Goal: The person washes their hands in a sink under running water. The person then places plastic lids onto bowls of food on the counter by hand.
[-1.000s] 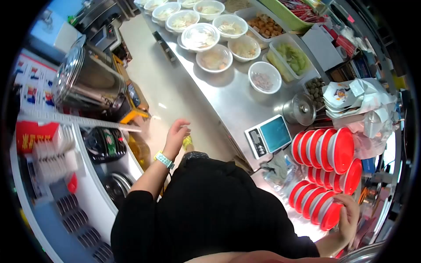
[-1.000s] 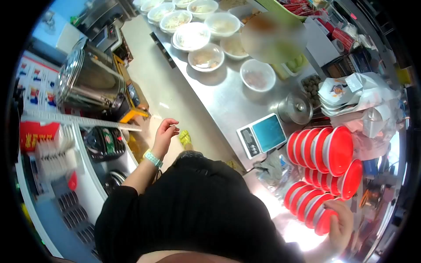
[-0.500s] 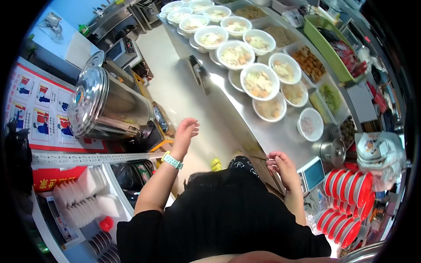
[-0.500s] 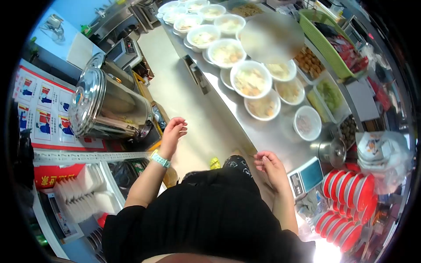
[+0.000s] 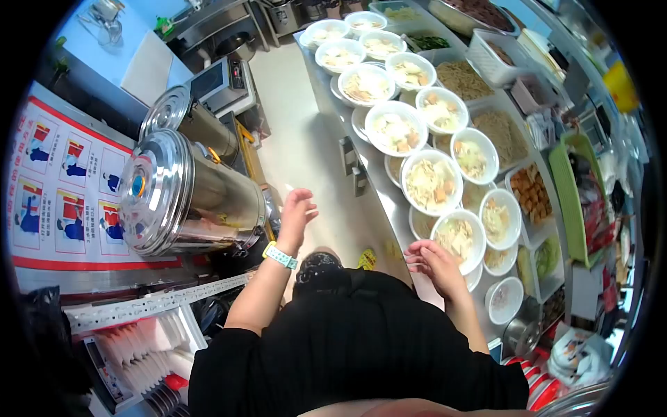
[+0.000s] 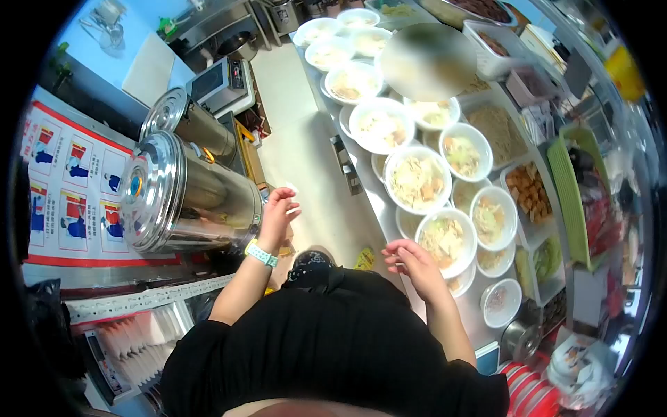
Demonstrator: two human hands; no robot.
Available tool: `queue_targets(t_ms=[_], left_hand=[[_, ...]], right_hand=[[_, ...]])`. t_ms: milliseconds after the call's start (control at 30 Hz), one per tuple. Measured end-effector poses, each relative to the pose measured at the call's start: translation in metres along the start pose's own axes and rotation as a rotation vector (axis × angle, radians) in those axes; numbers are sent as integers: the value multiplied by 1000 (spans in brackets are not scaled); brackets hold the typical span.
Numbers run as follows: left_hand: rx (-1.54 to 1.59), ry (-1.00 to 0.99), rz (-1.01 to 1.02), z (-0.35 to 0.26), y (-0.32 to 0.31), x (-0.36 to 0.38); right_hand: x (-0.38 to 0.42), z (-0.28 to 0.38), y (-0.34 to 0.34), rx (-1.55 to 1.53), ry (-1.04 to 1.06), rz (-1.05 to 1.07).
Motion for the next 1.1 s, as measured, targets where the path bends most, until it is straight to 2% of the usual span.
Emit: queue_targets(t_ms=[100, 200, 367, 433, 533, 667, 800, 967, 1100], left_hand=[[74, 39, -129, -12, 27, -44], [119, 31, -177, -33, 49, -105], [123, -5, -150, -108, 72, -235], [50, -13, -102, -142, 78, -288], [-23, 3, 23, -176, 88, -371], [-162, -2, 153, -215, 75, -474], [-247, -21, 247, -242, 45, -574], [-434, -78, 324, -278, 18, -663], [-597, -118, 443, -297, -2, -707]], right_hand=[[-54, 23, -24, 24, -47, 49], [-103, 48, -52, -5, -70, 46], [-200, 69, -90, -94, -50, 28], [-240, 81, -112, -97, -71, -2], [-300, 110, -143, -218, 29, -9], [-359, 157, -188, -390, 59, -6], [-413, 190, -206, -510, 69, 16], [-499, 251, -223, -571, 95, 24], [-559, 289, -236, -544, 100, -19]])
Point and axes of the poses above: each hand's wrist, its own x-axis away from the middle knuckle, its own y-axis out of the back of the hand, z = x × y, the point moved 5 cm from there along -x, towards the middle knuckle, and after that the axes turned 12 degrees about -x, right-handed, at the moved point
